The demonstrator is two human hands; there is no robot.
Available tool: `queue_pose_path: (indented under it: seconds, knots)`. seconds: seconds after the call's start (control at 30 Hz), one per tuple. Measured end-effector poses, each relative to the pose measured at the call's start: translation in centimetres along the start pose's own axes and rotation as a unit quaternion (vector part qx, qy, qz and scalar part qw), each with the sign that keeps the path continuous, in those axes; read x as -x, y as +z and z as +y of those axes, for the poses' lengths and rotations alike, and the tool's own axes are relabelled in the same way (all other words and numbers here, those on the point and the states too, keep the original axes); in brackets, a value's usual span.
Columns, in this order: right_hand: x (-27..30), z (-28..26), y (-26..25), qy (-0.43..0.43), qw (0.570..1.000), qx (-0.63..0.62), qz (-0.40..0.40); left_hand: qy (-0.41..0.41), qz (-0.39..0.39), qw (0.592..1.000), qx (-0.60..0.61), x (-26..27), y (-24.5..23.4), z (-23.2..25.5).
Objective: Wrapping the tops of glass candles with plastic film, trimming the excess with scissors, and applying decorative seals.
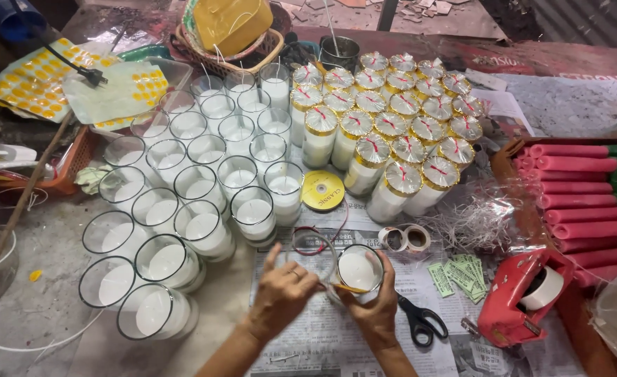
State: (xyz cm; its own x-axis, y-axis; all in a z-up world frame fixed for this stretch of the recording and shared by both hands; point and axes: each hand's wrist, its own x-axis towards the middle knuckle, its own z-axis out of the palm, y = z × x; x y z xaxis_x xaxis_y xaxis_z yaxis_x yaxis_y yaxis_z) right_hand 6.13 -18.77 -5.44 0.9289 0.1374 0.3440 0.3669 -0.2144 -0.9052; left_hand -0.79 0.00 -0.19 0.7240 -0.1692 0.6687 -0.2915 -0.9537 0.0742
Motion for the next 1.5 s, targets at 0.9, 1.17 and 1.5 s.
queue_pose_path:
  seconds: [0.9, 1.17, 1.5]
  knots:
    - [-5.9, -0.1, -5.9, -0.002, 0.942, -0.065, -0.329, -0.070, -0.064, 0.988, 0.118, -3.6, 3.3, -2.9]
    - [-3.8, -0.5, -4.7, 0.063, 0.958, -0.035, -0.279, -0.110, -0.078, 0.985, 0.107, -3.3, 2.1, -1.4]
    - [0.7, 0.1, 1.8, 0.027, 0.994, -0.085, 0.069, -0.144, -0.068, 0.981, 0.112, -3.2, 1.0, 0.6]
